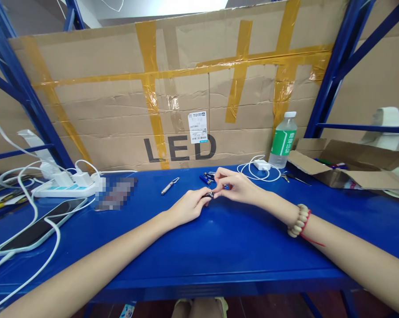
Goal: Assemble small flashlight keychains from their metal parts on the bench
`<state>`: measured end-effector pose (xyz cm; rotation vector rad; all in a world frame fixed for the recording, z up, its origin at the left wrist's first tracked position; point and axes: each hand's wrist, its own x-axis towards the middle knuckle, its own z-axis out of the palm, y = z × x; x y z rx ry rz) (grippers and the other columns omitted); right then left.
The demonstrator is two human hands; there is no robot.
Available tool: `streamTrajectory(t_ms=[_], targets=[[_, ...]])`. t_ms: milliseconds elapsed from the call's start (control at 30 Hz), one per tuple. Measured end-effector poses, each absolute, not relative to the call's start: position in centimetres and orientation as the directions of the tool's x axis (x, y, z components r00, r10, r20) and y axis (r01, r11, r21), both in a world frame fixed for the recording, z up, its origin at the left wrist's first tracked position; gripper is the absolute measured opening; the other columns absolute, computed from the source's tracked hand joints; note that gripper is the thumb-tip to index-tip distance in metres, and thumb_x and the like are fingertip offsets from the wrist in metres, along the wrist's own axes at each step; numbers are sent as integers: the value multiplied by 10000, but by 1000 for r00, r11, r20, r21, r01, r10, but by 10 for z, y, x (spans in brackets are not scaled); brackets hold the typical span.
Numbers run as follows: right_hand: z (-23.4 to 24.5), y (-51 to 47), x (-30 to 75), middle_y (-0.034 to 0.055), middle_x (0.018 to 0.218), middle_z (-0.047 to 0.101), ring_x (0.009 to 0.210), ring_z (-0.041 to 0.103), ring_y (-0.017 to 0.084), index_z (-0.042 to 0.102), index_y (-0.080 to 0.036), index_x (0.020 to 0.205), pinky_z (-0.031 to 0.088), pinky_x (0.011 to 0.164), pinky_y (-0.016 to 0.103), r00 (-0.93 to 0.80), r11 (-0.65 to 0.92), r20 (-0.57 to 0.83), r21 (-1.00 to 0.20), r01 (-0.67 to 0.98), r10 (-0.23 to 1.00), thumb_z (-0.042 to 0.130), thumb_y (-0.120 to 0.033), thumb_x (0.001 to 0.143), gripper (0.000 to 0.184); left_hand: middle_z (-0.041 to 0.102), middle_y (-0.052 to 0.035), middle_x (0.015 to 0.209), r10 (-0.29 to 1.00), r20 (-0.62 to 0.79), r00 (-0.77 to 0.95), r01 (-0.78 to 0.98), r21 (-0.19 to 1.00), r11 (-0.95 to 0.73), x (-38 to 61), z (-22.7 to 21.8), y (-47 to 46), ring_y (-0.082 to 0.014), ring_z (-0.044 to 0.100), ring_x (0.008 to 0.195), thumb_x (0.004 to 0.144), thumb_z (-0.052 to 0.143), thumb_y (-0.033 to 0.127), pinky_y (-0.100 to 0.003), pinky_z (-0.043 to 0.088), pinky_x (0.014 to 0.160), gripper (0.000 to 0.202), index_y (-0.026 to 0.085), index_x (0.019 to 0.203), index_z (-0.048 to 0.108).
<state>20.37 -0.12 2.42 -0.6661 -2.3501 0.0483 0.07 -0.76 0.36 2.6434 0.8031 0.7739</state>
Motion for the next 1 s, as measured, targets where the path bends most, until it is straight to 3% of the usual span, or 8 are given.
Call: streamTrajectory(t_ms=[267, 733, 900, 1000], targets=[[14, 6, 201, 19, 772, 496, 693, 497, 118, 637, -160, 649, 389, 571, 232, -557, 849, 641, -376, 372, 528, 664, -277, 730, 145, 620, -16, 740, 583, 463, 667, 471, 345, -812, 1, 2, -8, -147, 588, 668, 884, 384, 164, -229, 433, 645, 170, 180, 931, 546], [9, 5, 190, 16, 677, 500, 626, 469, 117, 559, -158, 572, 376, 547, 248, -452, 830, 697, -445, 337, 557, 639, -294, 737, 229, 663, -54, 953, 553, 575, 602, 484, 288, -826, 0, 1, -9, -187, 623, 848, 875, 412, 146, -281, 473, 765, 192, 182, 965, 577], [12, 0, 186, 20, 655, 508, 600, 468, 111, 552, -152, 578, 374, 529, 242, -420, 804, 686, -482, 348, 594, 587, -416, 775, 331, 661, -69, 984, 535, 633, 560, 493, 264, -829, 1, 1, -9, -194, 616, 878, 870, 426, 138, -294, 472, 783, 190, 172, 974, 581], [14, -5, 181, 20, 613, 506, 577, 485, 103, 535, -151, 491, 392, 547, 241, -453, 784, 640, -500, 368, 620, 449, -487, 852, 501, 671, -70, 902, 501, 615, 609, 486, 210, -849, 2, 1, -9, -210, 608, 833, 852, 456, 132, -324, 463, 781, 160, 159, 908, 603]])
